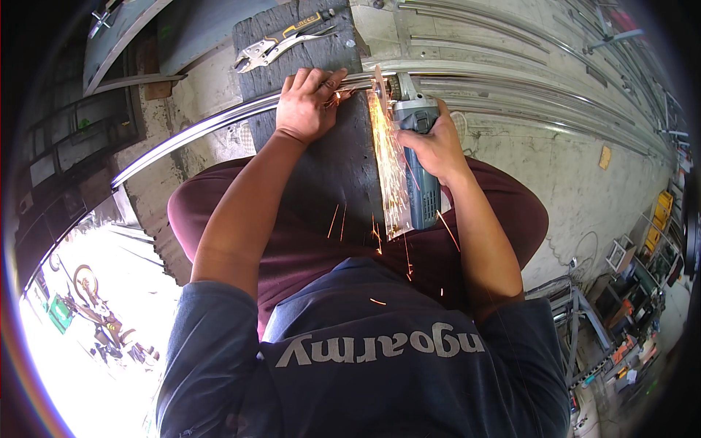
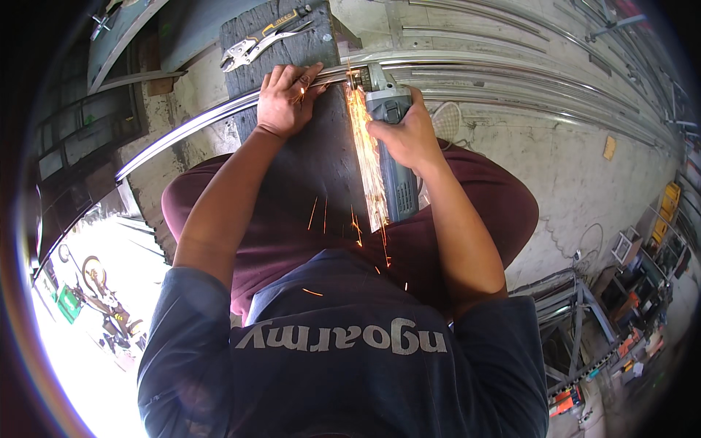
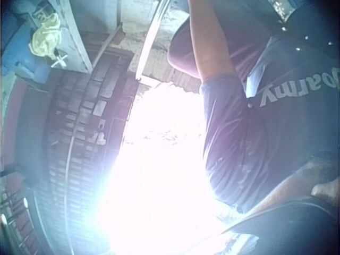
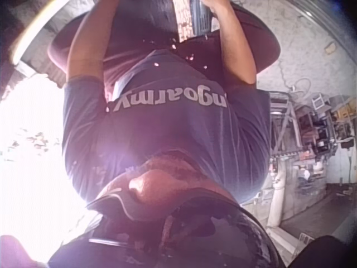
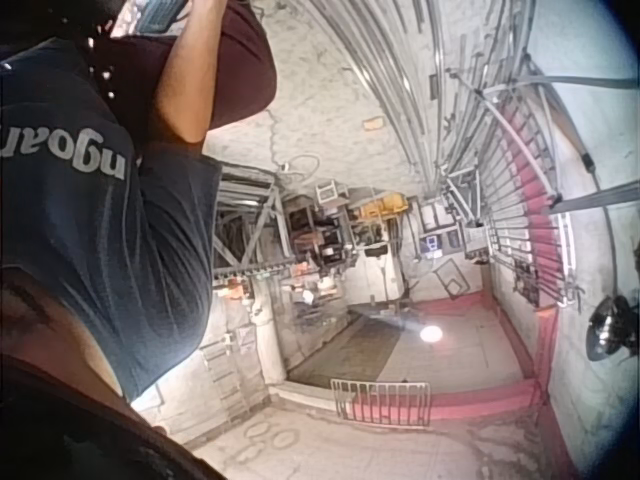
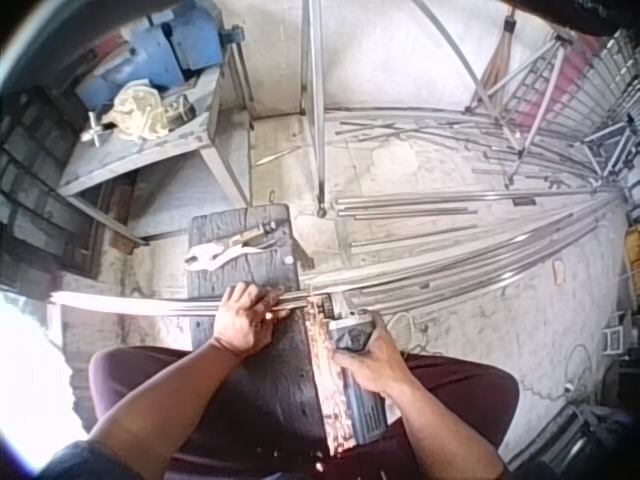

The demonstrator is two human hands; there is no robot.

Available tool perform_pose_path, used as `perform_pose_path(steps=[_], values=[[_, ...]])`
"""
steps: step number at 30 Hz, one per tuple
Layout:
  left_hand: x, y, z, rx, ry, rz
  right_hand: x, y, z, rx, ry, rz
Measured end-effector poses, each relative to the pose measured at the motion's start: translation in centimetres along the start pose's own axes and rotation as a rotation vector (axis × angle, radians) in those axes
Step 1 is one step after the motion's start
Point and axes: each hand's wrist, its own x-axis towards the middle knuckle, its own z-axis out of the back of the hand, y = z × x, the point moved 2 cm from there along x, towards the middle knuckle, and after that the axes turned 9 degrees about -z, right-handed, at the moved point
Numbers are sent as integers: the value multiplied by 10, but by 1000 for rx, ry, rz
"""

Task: Measuring and cutting long metal rods using a measuring tape and an angle grinder.

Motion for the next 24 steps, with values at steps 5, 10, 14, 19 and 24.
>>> perform_pose_path(steps=[5,10,14,19,24], values=[[2,-1,1,-22,-11,9,2,-5,1,9,15,-26],[2,-1,2,-5,-4,7,1,-5,0,47,13,-27],[2,-1,1,-7,-11,3,2,-7,-1,48,17,-41],[2,-1,1,-9,0,7,3,-7,0,12,19,-66],[2,0,1,-6,-5,1,2,-5,0,13,9,-78]])
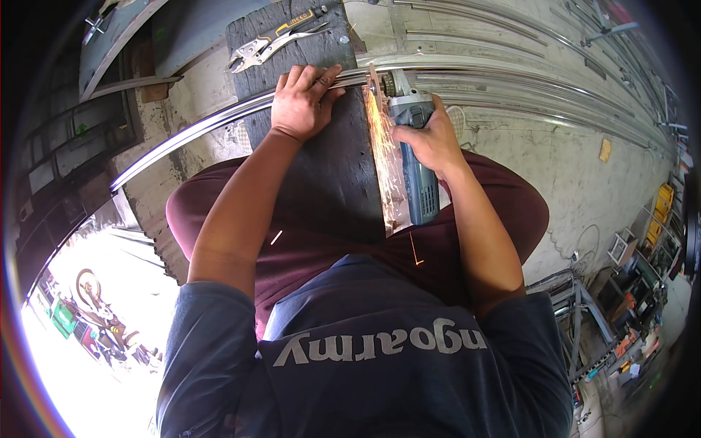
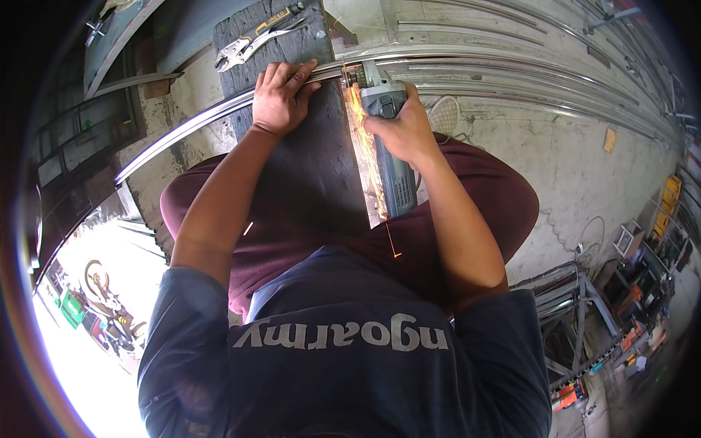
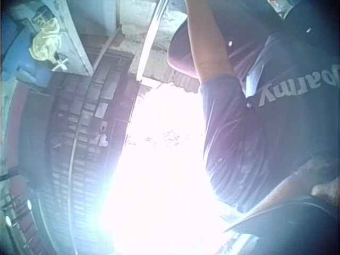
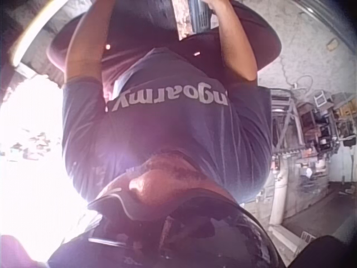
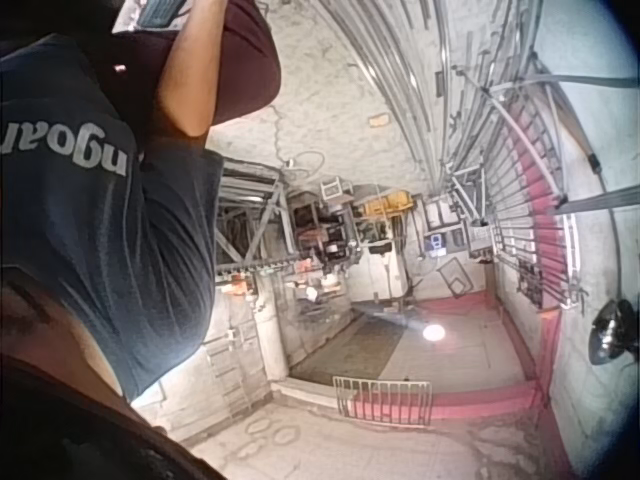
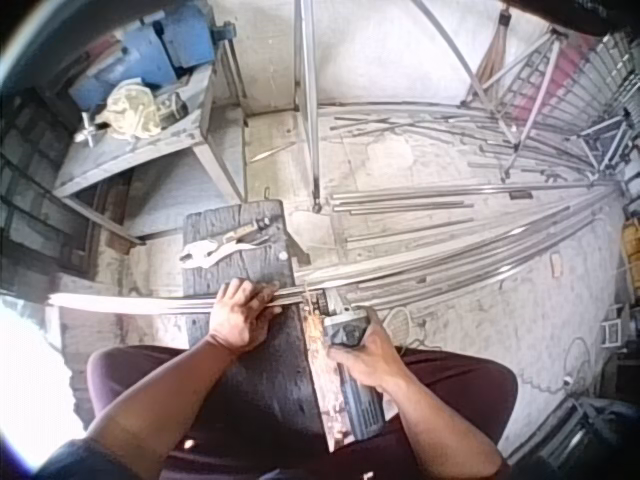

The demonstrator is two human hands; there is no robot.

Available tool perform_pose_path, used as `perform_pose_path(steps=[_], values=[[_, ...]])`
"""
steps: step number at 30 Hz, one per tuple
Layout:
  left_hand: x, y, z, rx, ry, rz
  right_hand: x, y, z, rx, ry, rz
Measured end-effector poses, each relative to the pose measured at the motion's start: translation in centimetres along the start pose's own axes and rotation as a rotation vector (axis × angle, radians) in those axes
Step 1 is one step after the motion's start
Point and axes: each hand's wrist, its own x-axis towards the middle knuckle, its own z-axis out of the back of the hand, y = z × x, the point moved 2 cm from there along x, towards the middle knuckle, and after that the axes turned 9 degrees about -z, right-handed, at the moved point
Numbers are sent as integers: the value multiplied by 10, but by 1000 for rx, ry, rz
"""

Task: Measuring and cutting long metal rods using a measuring tape and an angle grinder.

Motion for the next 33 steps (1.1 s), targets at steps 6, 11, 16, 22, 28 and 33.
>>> perform_pose_path(steps=[6,11,16,22,28,33], values=[[1,-1,1,-5,2,-1,0,0,0,20,12,14],[1,0,0,-9,-6,-8,-2,4,-1,14,25,42],[0,0,0,3,18,5,1,2,1,20,13,-6],[0,0,0,12,14,9,1,3,0,18,13,4],[-1,0,-2,-5,-12,-3,5,-3,1,11,4,17],[-1,0,-2,-1,-31,-10,2,4,0,11,15,-9]])
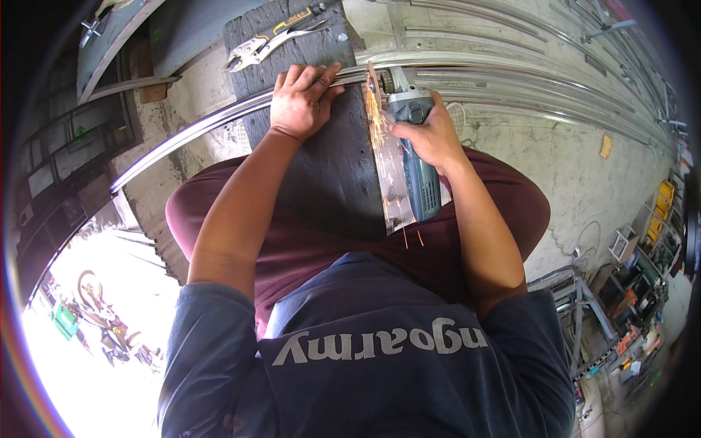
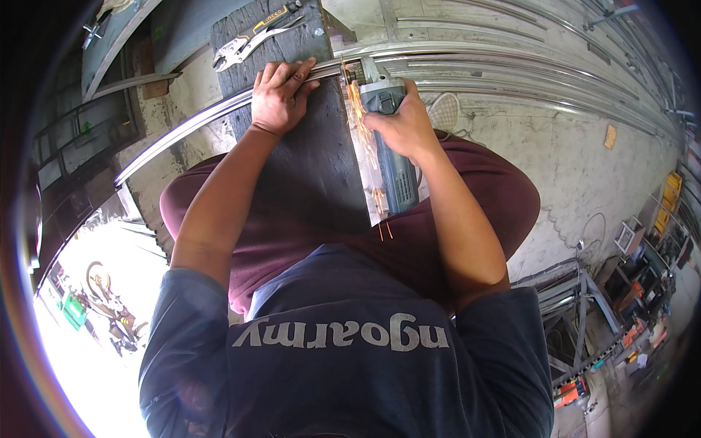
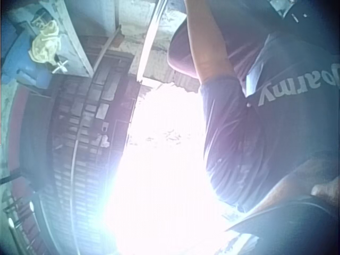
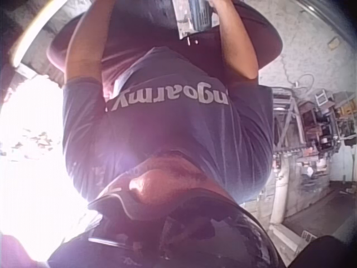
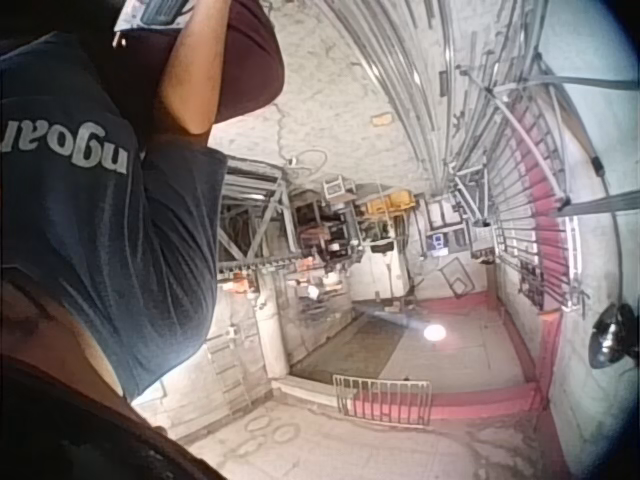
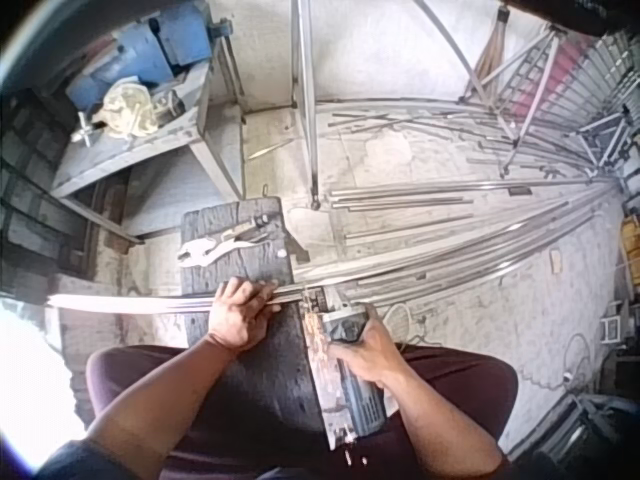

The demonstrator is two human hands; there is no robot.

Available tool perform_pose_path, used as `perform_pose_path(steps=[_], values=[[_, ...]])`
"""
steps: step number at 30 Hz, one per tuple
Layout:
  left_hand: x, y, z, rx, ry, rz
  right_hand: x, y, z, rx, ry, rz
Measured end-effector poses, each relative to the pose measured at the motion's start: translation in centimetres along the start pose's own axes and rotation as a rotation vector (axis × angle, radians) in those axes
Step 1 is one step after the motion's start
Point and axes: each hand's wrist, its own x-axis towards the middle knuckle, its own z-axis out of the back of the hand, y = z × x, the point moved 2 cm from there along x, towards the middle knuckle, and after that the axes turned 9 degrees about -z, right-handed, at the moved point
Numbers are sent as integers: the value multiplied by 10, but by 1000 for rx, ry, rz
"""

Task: Measuring and cutting long metal rods using a measuring tape and an angle grinder.

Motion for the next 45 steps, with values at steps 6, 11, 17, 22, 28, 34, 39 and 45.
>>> perform_pose_path(steps=[6,11,17,22,28,34,39,45], values=[[0,-1,0,-11,-23,-4,5,-7,3,-36,-7,55],[0,0,0,-13,-34,-11,4,-3,2,-60,-7,59],[0,0,0,-5,-46,-21,-1,6,1,-66,-19,33],[1,-1,1,-5,-34,-17,3,1,0,-47,-13,35],[2,-1,2,-21,-22,2,6,-1,2,-56,-23,76],[3,-1,2,-10,-1,13,4,5,3,-68,-3,60],[4,0,3,-1,22,15,4,4,3,-48,11,51],[1,1,0,-18,-13,10,4,1,5,-103,23,2]])
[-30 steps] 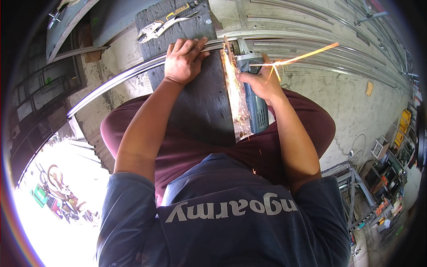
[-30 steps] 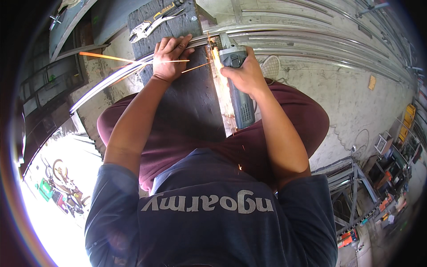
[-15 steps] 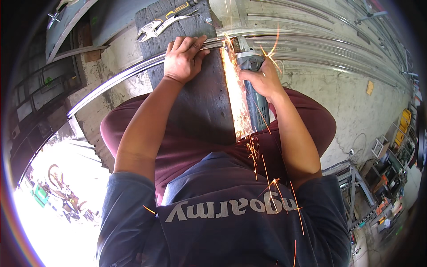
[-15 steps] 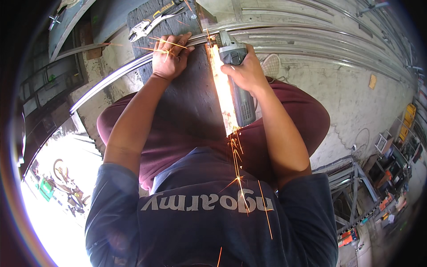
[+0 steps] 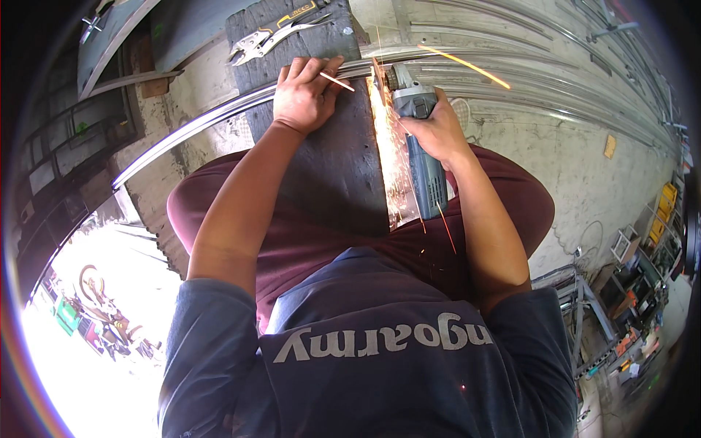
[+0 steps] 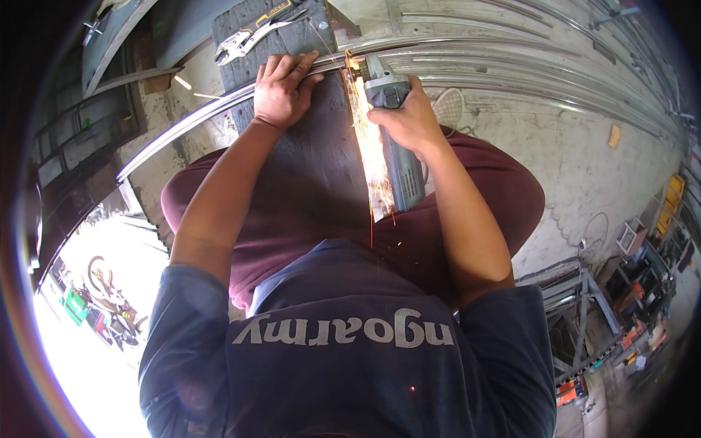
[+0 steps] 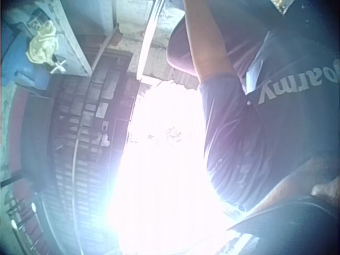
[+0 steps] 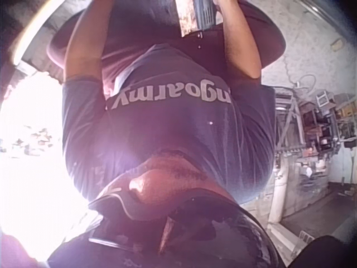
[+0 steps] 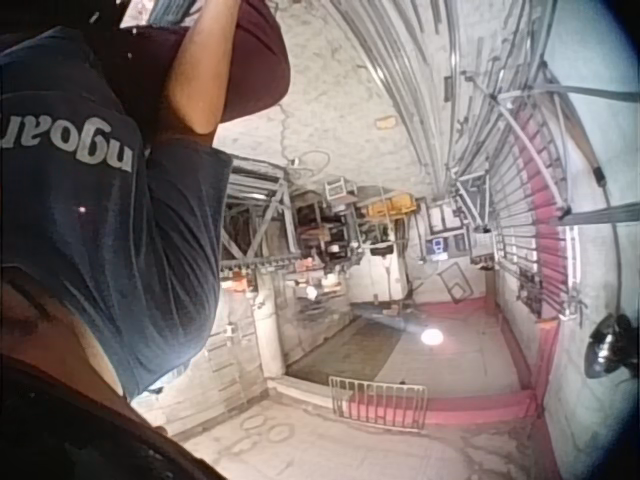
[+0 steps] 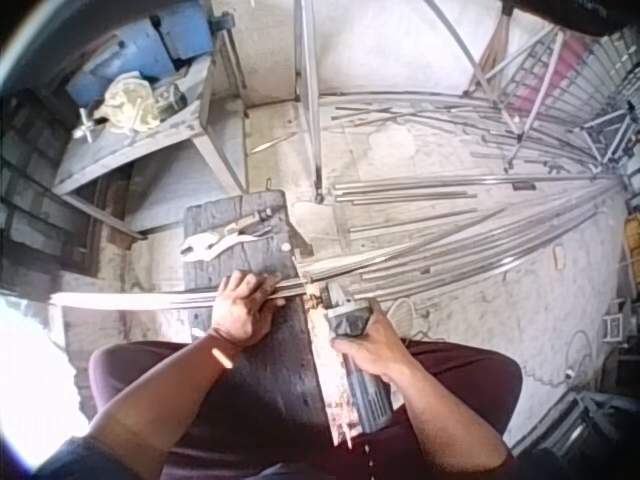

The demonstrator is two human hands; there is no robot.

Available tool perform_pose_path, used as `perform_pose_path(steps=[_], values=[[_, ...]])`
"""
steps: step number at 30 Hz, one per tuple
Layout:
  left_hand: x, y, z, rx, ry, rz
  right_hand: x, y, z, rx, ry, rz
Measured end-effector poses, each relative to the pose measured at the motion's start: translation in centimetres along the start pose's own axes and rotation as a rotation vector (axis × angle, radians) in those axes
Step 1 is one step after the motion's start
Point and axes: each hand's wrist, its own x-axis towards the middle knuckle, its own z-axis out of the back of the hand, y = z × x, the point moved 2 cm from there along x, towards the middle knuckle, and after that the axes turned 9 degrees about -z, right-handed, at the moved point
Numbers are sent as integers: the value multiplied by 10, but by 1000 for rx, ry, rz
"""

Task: Measuring and cutting long metal rods using a measuring tape and an angle grinder.

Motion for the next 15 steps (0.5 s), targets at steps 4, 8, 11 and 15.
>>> perform_pose_path(steps=[4,8,11,15], values=[[1,-1,0,12,19,-3,3,-11,-3,2,-7,-29],[0,1,0,5,11,-5,2,-10,-5,68,12,-66],[-2,1,1,21,27,3,-7,9,-4,107,29,-80],[0,-2,3,7,41,14,-10,19,-4,167,82,-170]])
